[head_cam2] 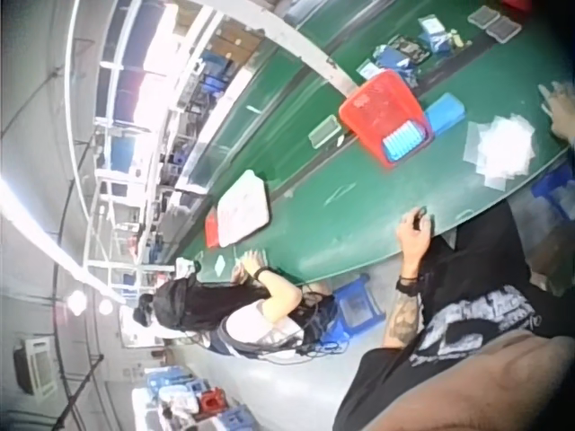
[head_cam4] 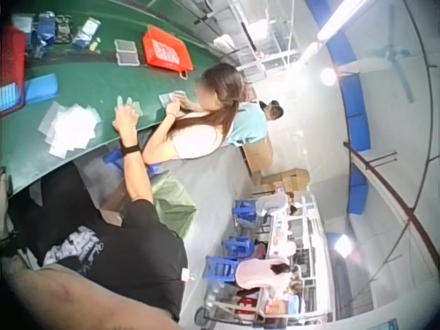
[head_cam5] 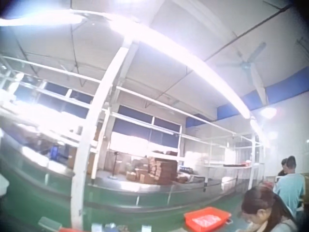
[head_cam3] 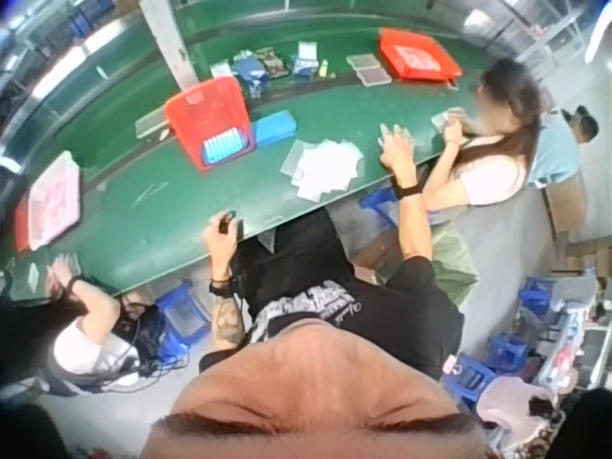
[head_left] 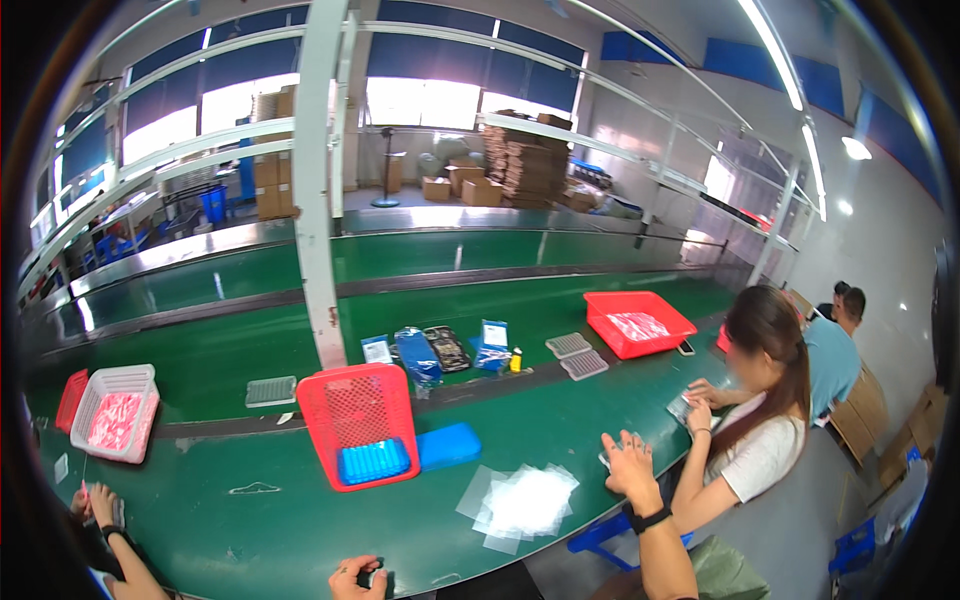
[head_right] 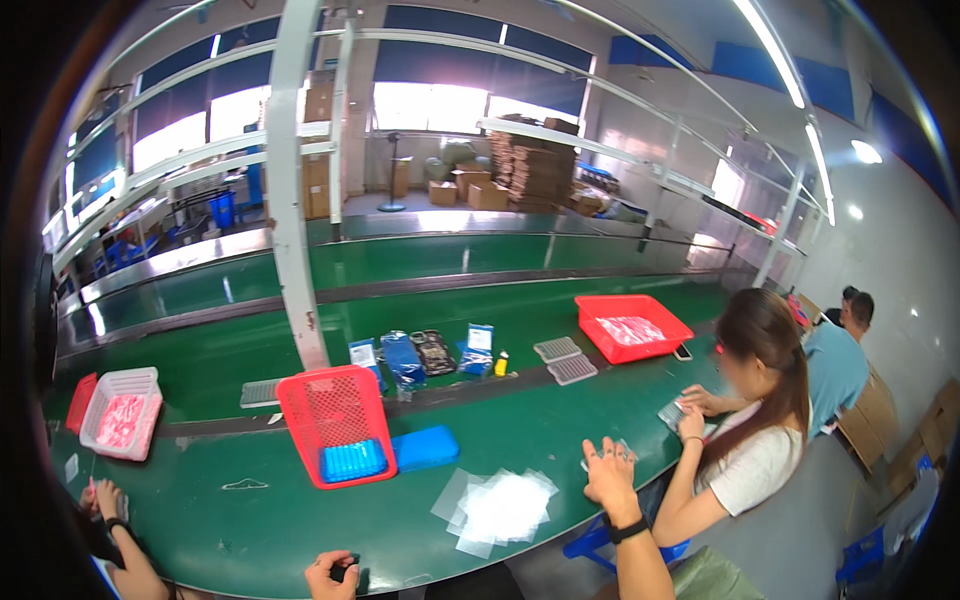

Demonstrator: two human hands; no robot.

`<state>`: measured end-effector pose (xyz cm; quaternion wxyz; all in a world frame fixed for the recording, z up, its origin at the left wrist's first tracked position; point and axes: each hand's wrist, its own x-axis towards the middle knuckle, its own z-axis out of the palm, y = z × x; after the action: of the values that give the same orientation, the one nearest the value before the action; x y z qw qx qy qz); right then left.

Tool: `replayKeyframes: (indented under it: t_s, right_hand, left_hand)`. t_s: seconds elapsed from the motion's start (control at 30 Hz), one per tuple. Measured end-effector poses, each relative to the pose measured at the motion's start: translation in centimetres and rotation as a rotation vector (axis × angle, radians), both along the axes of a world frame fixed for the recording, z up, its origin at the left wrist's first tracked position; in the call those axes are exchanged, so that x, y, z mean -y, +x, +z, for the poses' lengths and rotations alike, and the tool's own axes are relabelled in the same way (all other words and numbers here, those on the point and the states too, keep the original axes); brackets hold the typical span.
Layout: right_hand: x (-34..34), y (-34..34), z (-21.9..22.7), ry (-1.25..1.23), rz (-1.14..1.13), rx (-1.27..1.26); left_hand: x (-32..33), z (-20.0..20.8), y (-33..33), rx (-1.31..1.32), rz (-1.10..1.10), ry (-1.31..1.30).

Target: The person is assembling small electronic components into plastic trays at a factory workstation.

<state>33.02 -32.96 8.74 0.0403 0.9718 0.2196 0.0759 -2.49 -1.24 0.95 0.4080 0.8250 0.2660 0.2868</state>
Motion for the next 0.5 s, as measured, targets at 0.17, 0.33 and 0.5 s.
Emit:
replayKeyframes:
  t_s: [0.17, 0.33, 0.5]
  right_hand:
    - [-6.6, -7.6, 0.4, 0.539, 0.504, -0.242]
    - [-13.1, -15.6, -4.0, 0.592, 0.738, -0.598]
    - [-16.9, -18.3, -5.6, 0.618, 0.777, -0.466]
  left_hand:
    - [0.8, 1.2, 0.5, 0.044, 0.017, -0.03]
    - [-0.2, 3.6, 1.2, -0.019, 0.083, -0.012]
    - [-1.3, 0.9, -0.5, -0.012, 0.158, -0.006]
